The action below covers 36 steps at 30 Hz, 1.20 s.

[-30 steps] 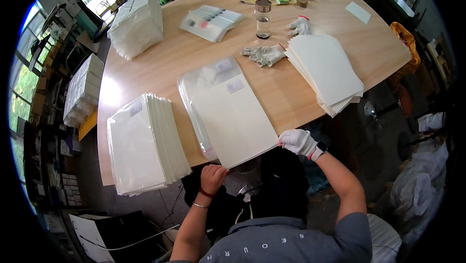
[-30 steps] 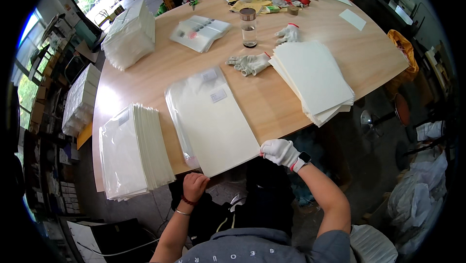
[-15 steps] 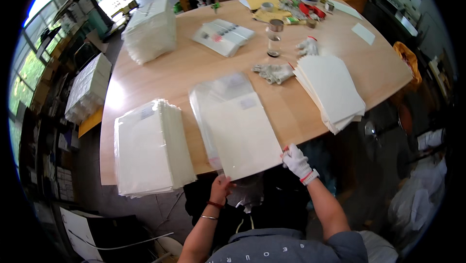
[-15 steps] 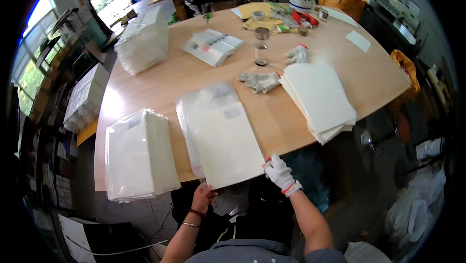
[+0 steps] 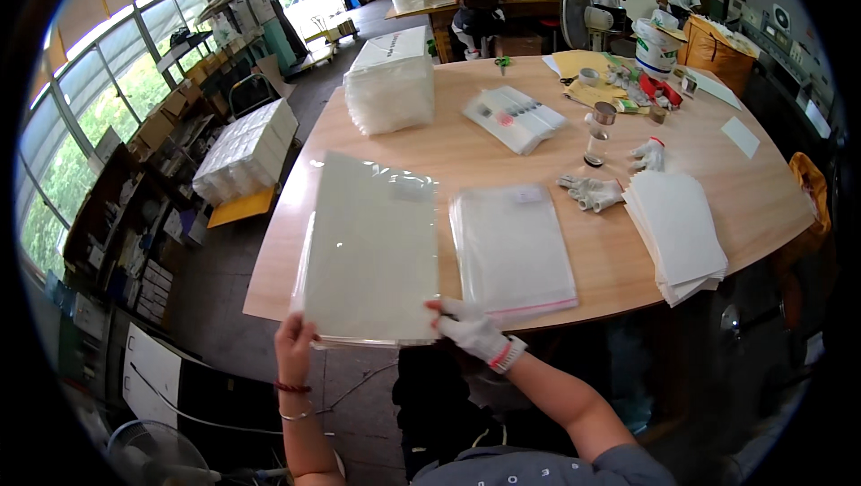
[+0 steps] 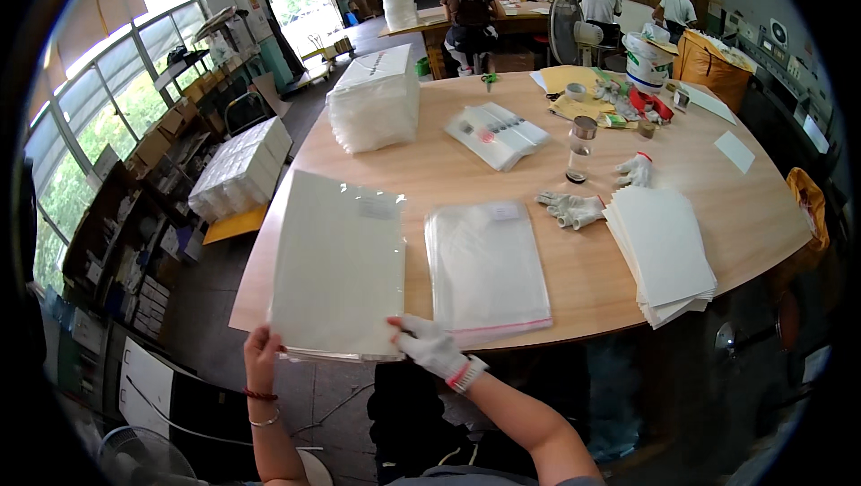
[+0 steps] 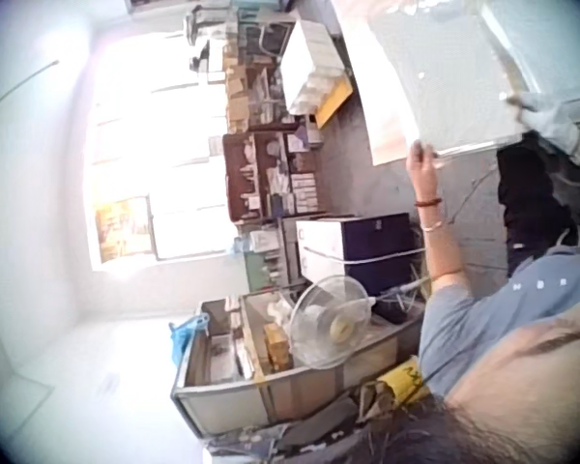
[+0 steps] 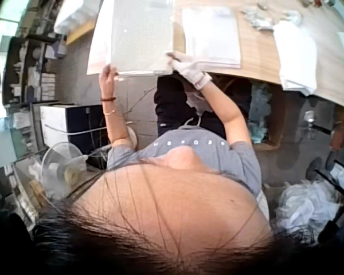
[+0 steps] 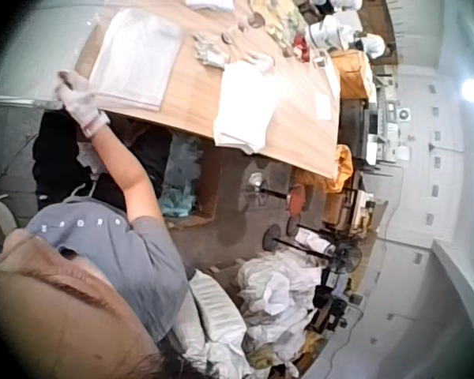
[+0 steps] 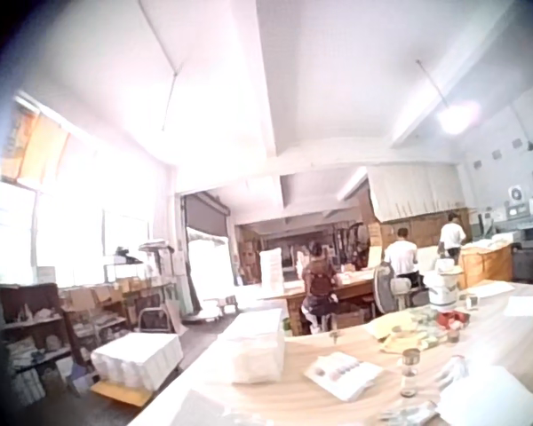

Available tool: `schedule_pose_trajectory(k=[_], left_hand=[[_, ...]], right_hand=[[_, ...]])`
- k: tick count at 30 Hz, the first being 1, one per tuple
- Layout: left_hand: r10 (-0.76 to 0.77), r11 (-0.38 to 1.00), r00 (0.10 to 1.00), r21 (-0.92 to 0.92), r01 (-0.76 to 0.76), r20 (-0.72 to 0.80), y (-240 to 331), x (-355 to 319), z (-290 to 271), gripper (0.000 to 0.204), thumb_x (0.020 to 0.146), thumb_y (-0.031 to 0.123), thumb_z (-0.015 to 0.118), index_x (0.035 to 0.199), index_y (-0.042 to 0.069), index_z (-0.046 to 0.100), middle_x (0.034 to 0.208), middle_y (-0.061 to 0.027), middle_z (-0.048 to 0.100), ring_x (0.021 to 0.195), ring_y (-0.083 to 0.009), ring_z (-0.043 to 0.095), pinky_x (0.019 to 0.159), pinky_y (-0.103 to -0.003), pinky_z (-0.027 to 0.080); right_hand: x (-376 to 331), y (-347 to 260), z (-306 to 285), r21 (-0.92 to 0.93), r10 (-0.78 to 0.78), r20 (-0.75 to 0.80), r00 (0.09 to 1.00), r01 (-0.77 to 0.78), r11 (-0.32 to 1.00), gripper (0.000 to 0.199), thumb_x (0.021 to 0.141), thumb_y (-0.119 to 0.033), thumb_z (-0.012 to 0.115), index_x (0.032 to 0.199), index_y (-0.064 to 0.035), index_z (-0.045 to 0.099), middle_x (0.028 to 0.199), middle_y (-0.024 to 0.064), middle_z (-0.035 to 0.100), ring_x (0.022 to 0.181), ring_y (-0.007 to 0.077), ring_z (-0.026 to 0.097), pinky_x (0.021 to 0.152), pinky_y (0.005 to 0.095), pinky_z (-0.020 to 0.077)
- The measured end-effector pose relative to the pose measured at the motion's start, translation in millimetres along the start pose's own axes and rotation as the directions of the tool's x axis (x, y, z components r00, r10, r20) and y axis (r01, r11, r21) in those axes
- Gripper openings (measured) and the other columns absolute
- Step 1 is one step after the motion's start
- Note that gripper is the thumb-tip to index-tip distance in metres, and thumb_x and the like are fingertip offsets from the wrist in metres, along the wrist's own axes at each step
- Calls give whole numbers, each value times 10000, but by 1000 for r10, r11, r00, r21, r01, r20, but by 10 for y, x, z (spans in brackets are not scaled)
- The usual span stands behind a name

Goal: The person repeatedly picks up white paper sheets from a stack, places them into clear plastic bags, and sets the filled bags aside on the table. The process is continuous and repetitive throughout the clip.

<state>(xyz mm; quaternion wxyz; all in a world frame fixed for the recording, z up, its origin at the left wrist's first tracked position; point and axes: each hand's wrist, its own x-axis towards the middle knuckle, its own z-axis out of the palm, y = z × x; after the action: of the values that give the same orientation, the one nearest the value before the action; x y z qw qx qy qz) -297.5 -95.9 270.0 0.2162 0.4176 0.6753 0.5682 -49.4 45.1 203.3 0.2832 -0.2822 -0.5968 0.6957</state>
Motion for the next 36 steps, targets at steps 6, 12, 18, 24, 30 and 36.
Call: schedule_pose_trajectory(k=[6,12,18,24,30,36], left_hand=[[-14,413,997,907,81,-82,-430,200,-338,585,729,88,521,1289,78,352,1418,-146,166,1299,-336,164,995,-502,217],[56,427,952,854,-296,302,-404,415,323,521,813,198,485,1310,133,345,1421,-96,198,1318,-300,136,993,-574,130],[-91,433,969,886,-168,228,-494,325,367,508,873,350,414,1316,116,336,1426,-77,188,1322,-292,120,1004,-566,90],[359,499,906,773,-391,226,-263,280,405,422,826,249,481,1204,64,458,1351,-141,334,1265,-347,263,994,-546,184],[590,664,691,236,-709,417,250,-57,816,210,730,10,553,934,38,591,984,-150,599,883,-315,577,785,-397,452],[417,837,569,-55,-545,708,229,-129,1783,229,693,4,587,920,31,605,936,-129,606,819,-304,583,764,-353,464]], right_hand=[[353,-149,464,-422,-156,186,970,223,879,285,819,-182,532,990,41,582,890,171,629,820,228,622,717,266,473],[190,122,87,238,-64,75,995,44,970,272,879,-148,457,1043,58,526,819,55,592,690,92,559,649,203,450],[-802,321,-1598,-999,-667,-25,745,-45,-13,72,792,-101,532,843,-56,555,875,84,571,659,212,527,544,328,431],[-1822,-193,-2716,-772,-491,-553,672,-635,1,234,722,-162,585,923,-47,554,850,154,551,834,315,535,683,405,456],[-1981,-255,-3154,-748,-462,-585,666,-664,-10,287,745,-229,596,936,-18,556,709,129,601,665,272,592,627,369,475],[-1923,-263,-3409,172,133,-972,193,199,965,333,779,-414,595,718,-120,453,543,25,513,362,114,405,336,240,319]])
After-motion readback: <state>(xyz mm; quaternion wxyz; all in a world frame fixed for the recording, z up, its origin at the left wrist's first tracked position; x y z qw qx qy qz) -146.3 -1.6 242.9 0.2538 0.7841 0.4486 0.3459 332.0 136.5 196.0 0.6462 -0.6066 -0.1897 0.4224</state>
